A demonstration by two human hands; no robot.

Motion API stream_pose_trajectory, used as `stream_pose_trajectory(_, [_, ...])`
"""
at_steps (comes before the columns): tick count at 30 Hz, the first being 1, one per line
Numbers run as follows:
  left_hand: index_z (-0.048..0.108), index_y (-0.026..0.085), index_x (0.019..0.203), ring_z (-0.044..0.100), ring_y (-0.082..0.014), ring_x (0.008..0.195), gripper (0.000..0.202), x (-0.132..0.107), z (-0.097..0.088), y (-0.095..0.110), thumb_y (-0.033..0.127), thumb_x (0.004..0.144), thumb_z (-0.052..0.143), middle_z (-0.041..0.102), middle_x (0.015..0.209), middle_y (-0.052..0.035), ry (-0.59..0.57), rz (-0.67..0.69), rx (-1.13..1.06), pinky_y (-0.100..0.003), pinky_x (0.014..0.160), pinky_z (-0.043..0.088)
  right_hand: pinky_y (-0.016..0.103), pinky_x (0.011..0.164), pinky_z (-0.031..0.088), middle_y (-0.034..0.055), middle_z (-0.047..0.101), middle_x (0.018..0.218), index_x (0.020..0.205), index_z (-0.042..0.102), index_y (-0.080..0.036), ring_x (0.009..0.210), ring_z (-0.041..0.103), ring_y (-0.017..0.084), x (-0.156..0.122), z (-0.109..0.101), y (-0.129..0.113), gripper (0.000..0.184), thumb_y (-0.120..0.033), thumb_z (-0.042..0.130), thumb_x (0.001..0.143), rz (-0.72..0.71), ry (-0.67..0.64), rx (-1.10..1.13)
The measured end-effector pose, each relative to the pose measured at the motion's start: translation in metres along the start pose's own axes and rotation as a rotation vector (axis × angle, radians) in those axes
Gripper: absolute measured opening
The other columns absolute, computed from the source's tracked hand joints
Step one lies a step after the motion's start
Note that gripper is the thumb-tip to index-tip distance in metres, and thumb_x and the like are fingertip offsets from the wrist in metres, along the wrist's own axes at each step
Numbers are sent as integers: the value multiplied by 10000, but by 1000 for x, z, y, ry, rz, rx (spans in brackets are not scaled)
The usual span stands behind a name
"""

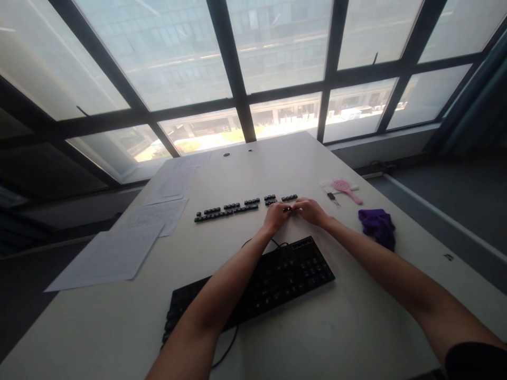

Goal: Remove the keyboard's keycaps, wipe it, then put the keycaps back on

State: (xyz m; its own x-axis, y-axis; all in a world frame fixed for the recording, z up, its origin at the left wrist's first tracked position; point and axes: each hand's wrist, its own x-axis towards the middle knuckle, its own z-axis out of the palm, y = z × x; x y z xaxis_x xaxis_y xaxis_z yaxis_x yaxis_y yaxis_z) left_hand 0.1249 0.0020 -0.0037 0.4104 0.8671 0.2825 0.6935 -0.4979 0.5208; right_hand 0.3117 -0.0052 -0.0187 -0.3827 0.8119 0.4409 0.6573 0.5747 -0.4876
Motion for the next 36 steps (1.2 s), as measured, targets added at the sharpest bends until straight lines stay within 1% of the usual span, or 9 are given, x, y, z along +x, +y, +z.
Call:
stream_pose_trajectory(2, [792, 216, 987, 674, -183, 887, 190, 0, 1, -1, 157, 825, 710, 756, 967, -58, -1, 4, -8, -300, 891, 496, 299, 797, 478, 53, 714, 894, 898, 744, -192, 857, 647, 195, -3, 1, -1, 164, -84, 639, 833, 11, 20, 10])
stream_pose_trajectory(4, [794, 207, 985, 668, -175, 868, 183, 0, 3, -3, 158, 830, 709, 752, 961, -63, 5, 4, -19, -295, 883, 495, 285, 776, 479, 49, 700, 883, 925, 723, -173, 822, 639, 180, -6, 2, -1, 150, -86, 657, 822, 30, 41, 27])
stream_pose_trajectory(9, [805, 179, 939, 654, -169, 795, 151, 1, 5, -8, 197, 794, 766, 742, 895, -75, 11, 31, -48, -283, 826, 500, 248, 685, 492, 43, 676, 856, 844, 716, -152, 690, 628, 138, -12, 5, 6, 55, -126, 693, 802, 70, 59, 85])
stream_pose_trajectory(17, [808, 195, 927, 639, -149, 742, 145, -3, 7, -11, 204, 786, 775, 732, 866, -54, -7, 66, -66, -256, 755, 494, 245, 662, 491, 29, 726, 827, 891, 750, -179, 657, 628, 142, -15, 5, 7, 125, -116, 696, 797, 42, 29, 126])
stream_pose_trajectory(21, [809, 205, 919, 639, -150, 751, 135, -4, 4, -8, 181, 799, 752, 730, 853, -46, -34, 85, -57, -249, 756, 480, 258, 703, 480, 39, 732, 845, 850, 755, -187, 714, 637, 159, -14, 4, 3, 130, -90, 683, 801, 1, 9, 110])
stream_pose_trajectory(25, [811, 213, 890, 636, -161, 761, 134, -8, 0, -1, 151, 806, 727, 720, 826, -47, -52, 88, -37, -259, 765, 472, 282, 747, 466, 53, 720, 821, 815, 744, -177, 775, 634, 186, -15, 4, -1, 133, -67, 672, 797, -18, 18, 86])
stream_pose_trajectory(29, [810, 197, 896, 636, -181, 765, 122, -11, -4, 4, 189, 783, 765, 717, 815, -62, -51, 70, -27, -282, 774, 475, 288, 759, 469, 55, 723, 815, 802, 745, -175, 784, 639, 189, -17, 5, -4, 118, -84, 670, 808, -27, 26, 102])
stream_pose_trajectory(33, [810, 198, 888, 639, -180, 758, 132, -15, -7, 10, 177, 760, 791, 729, 809, -63, -56, 46, -42, -291, 781, 478, 268, 690, 488, 44, 730, 775, 780, 750, -171, 689, 642, 165, -20, 5, -8, 104, -103, 675, 804, -16, 42, 157])
stream_pose_trajectory(36, [809, 197, 894, 639, -163, 722, 130, -23, -11, 20, 190, 765, 789, 741, 792, -52, -50, 23, -77, -276, 750, 479, 263, 653, 506, 49, 741, 787, 808, 754, -167, 666, 651, 160, -26, 0, -16, 70, -164, 685, 821, -8, 67, 219])
